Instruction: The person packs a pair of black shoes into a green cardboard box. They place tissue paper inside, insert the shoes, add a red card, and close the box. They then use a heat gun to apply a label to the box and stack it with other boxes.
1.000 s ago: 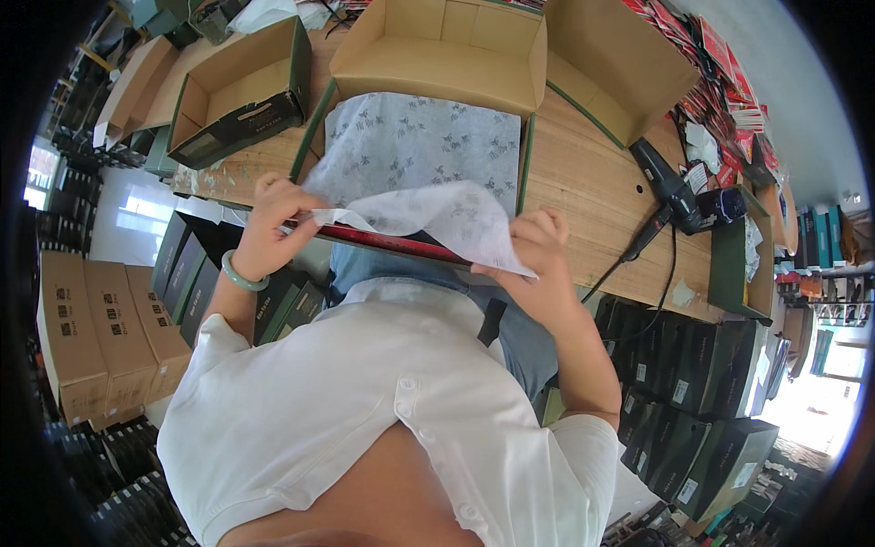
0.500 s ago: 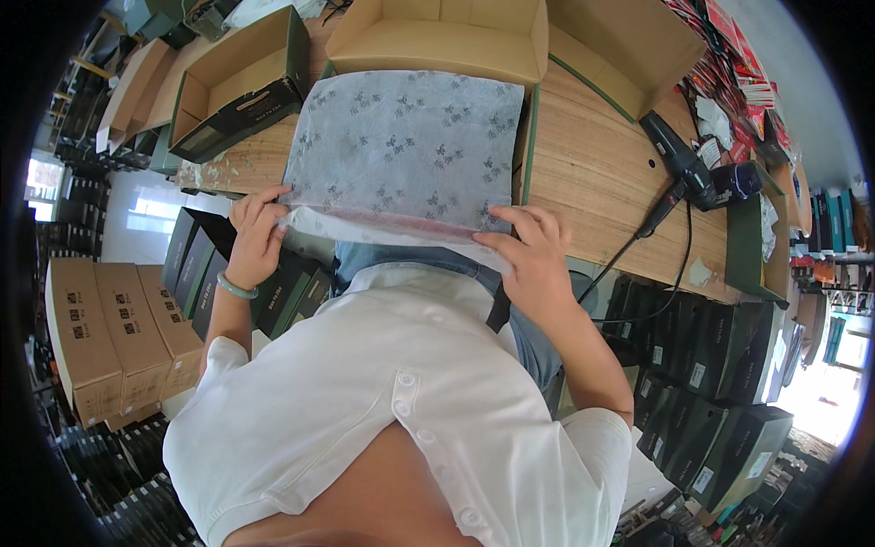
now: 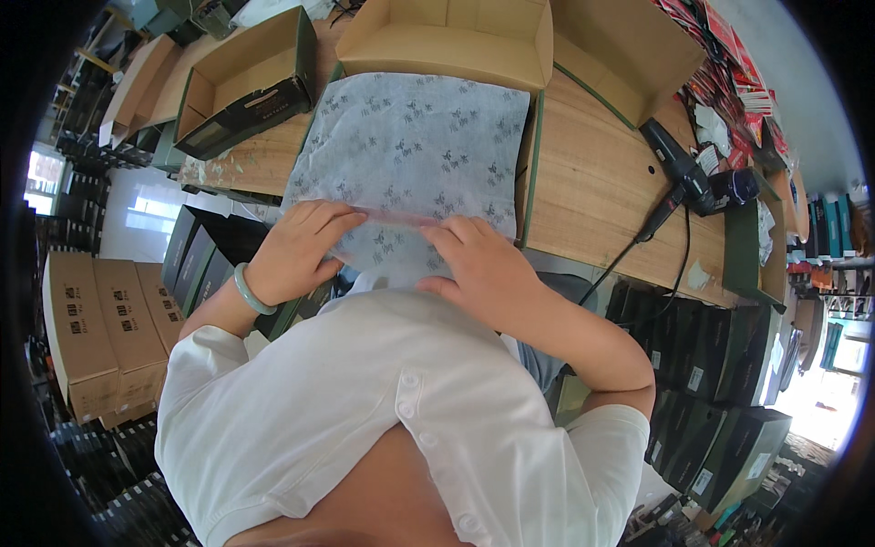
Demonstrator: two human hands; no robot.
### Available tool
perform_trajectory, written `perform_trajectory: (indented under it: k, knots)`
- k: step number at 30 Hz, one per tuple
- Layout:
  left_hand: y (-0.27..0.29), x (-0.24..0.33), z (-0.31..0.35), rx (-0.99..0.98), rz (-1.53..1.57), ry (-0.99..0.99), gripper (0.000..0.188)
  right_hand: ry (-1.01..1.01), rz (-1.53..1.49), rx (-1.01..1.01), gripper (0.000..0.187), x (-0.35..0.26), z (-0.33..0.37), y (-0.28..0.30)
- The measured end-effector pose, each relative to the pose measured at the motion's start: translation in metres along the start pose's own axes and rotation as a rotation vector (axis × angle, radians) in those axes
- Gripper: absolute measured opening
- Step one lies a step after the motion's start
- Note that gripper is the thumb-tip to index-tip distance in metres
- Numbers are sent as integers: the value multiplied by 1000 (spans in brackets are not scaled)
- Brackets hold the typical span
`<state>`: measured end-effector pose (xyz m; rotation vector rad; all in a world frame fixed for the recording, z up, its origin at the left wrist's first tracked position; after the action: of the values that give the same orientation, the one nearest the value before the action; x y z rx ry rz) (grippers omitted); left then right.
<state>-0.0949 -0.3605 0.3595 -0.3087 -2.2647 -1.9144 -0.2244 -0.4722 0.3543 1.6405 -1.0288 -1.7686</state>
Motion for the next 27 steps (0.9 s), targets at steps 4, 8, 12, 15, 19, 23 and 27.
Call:
perform_trajectory:
  k: [4,8,12,15,19,23,27]
  knots:
    - [5,-14,1,-20,1,31,58,33,111,45,54,1,-6,1]
    - [5,-24,-5,-120,102,35,61,14,112,-8,53,12,-14,-8]
    - [-8,-45,-13,-405,149,281,65,-163,114,-254,58,35,-23,-31]
    - [9,-35,0,-224,83,164,62,-158,48,-260,59,44,-23,-37]
    - [-8,-56,2,-287,93,214,55,-158,55,-194,58,38,-17,-24]
    - [-27,-70,-4,-415,200,207,53,-281,108,-317,58,51,-18,-29]
    - [-25,-69,-8,-489,187,209,49,-255,115,-278,58,53,-16,-33]
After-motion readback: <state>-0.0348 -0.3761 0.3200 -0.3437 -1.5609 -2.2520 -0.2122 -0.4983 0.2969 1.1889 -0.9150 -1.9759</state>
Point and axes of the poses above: each hand's wrist, its own z-axis away from the middle knuckle, its own y-axis out of the back of the hand, x = y × z, the point moved 9 cm from there along -z, towards the middle knuckle, and after that the axes turned 2 degrees about x, right-handed, at the moved point
